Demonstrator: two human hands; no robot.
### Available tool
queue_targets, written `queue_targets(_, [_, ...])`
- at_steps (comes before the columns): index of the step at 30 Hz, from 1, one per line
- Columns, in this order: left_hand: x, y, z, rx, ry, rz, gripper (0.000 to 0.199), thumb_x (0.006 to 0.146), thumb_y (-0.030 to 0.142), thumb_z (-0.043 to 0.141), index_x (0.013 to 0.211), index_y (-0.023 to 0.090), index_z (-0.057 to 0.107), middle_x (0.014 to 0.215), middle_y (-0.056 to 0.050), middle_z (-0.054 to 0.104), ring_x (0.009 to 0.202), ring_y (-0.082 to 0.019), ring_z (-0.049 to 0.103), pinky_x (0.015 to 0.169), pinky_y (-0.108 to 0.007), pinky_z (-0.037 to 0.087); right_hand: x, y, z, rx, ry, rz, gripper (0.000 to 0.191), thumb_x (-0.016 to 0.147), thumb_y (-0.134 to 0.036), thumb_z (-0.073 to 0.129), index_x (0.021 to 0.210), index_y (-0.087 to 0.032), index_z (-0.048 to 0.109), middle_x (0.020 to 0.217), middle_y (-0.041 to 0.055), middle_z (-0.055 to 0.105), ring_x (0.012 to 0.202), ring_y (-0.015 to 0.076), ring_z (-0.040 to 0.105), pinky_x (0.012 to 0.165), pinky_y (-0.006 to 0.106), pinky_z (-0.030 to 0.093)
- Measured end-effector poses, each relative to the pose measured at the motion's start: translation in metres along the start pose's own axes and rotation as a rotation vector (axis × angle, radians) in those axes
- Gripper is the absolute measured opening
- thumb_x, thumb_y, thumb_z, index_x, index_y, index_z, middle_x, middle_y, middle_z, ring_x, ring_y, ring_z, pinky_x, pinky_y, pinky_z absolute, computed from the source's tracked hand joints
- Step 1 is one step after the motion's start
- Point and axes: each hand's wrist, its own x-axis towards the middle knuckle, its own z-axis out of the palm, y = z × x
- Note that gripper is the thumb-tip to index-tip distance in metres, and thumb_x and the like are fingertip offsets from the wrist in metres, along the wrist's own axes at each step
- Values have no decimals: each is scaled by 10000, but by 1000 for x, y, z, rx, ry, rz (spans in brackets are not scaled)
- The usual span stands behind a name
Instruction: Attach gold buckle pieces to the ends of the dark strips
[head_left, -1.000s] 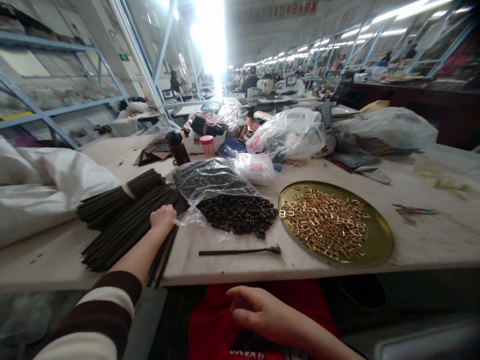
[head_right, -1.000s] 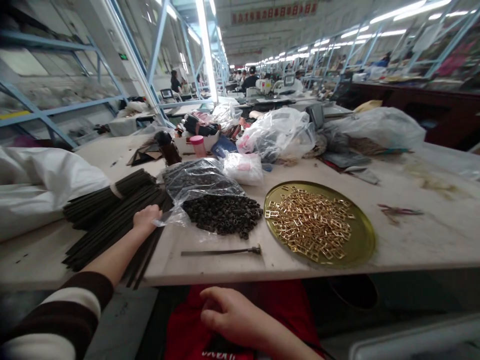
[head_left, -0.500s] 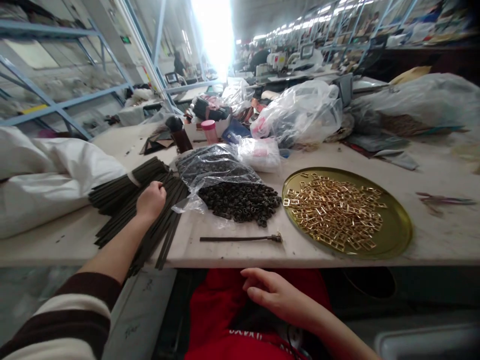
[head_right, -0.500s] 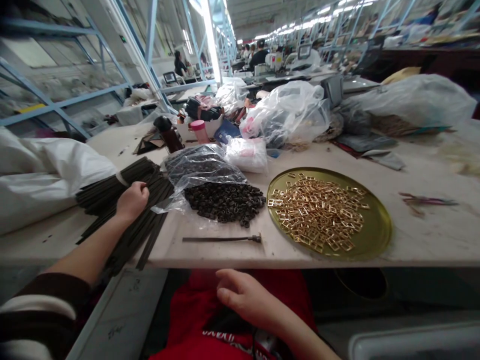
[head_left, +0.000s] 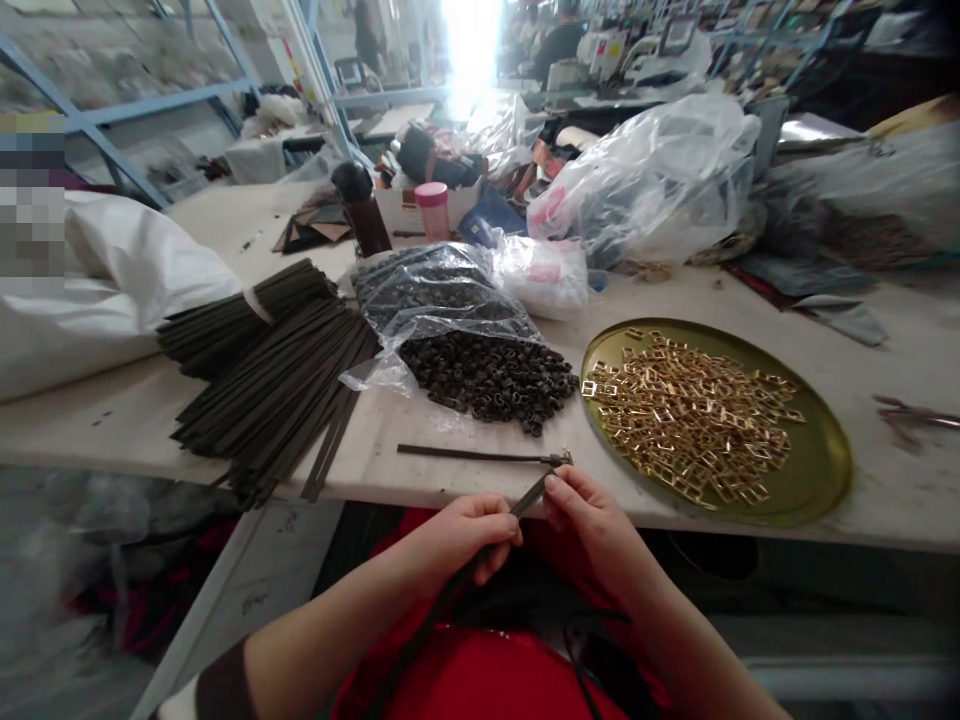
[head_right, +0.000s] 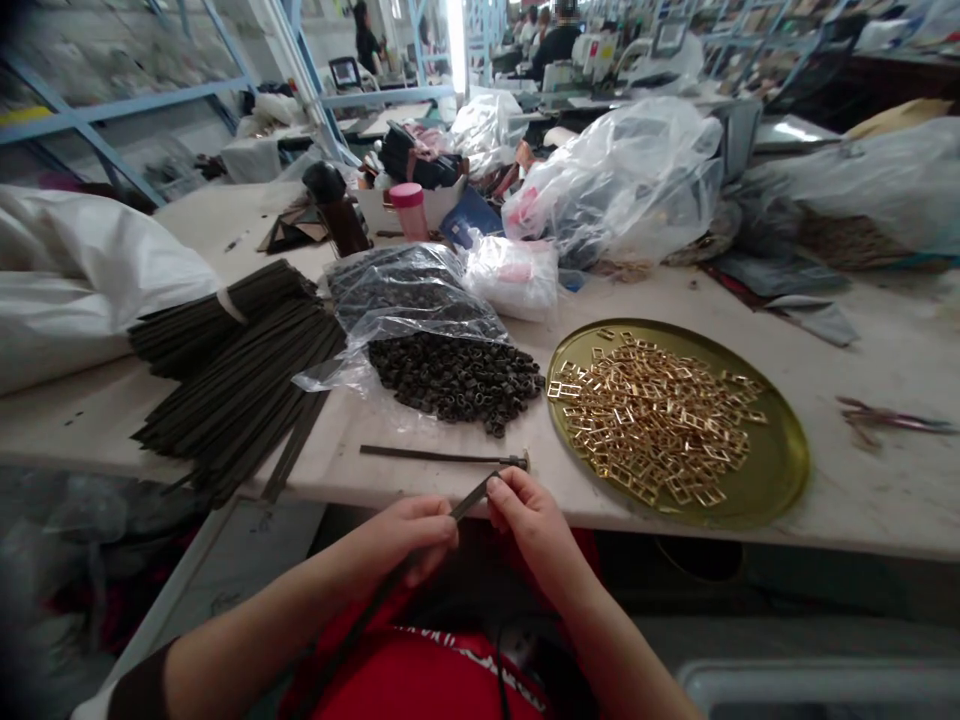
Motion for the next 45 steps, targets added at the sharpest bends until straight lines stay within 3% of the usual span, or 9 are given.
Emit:
queue_targets(4, [7,-9,0,-148,-37,-46,135,714,280,488,689,150,517,404,69,470,293,-42,350,325,-164,211,4,5,-1,8,25,75,340,801,-448,499,600,-186,418,484,-65,395,468,83,323,489,230,269])
queue_targets(12, [6,-14,-3,-195,-8,-100,180,738,255,451,763,124,571,442,42,525,312,-53,411,340,-166,262,10,13,5,38,70,136,358,761,-485,529,596,-192,406,470,-75,382,443,80,296,458,230,228])
queue_targets(21, [7,-16,-5,-258,-20,-67,222,739,212,425,821,96,596,461,22,546,328,-54,432,356,-157,301,15,24,4,145,60,171,324,783,-437,543,618,-186,423,485,-73,387,445,74,298,449,221,232])
queue_targets(25, [9,-19,-6,-275,-46,-52,225,751,224,446,859,98,598,472,23,549,328,-52,426,352,-158,286,12,24,6,273,-2,226,325,789,-432,538,613,-184,422,501,-65,401,454,76,319,464,221,265])
queue_targets(29, [8,-18,-4,-265,-79,-7,229,759,232,453,886,109,598,437,55,490,299,-38,332,328,-159,227,8,16,9,549,-101,421,323,762,-385,559,562,-179,412,484,-62,365,472,80,375,496,219,326])
queue_targets(34, [8,-18,-3,-222,-63,-11,184,765,255,456,818,129,580,415,77,426,299,-35,287,317,-159,207,8,12,11,804,-68,538,271,698,-275,631,540,-162,442,461,-79,334,427,46,301,468,182,333])
queue_targets(40, [8,-20,-5,-217,-50,7,182,762,247,458,818,126,582,424,75,416,307,-33,290,319,-154,212,9,16,12,821,-53,499,324,665,-297,684,495,-162,444,425,-70,364,407,53,299,398,180,293])
queue_targets(45, [7,-22,-4,-256,-50,3,210,753,268,467,855,125,583,413,82,406,301,-35,269,315,-159,206,5,16,13,784,15,410,304,684,-288,680,501,-159,476,428,-67,411,420,58,337,487,214,394])
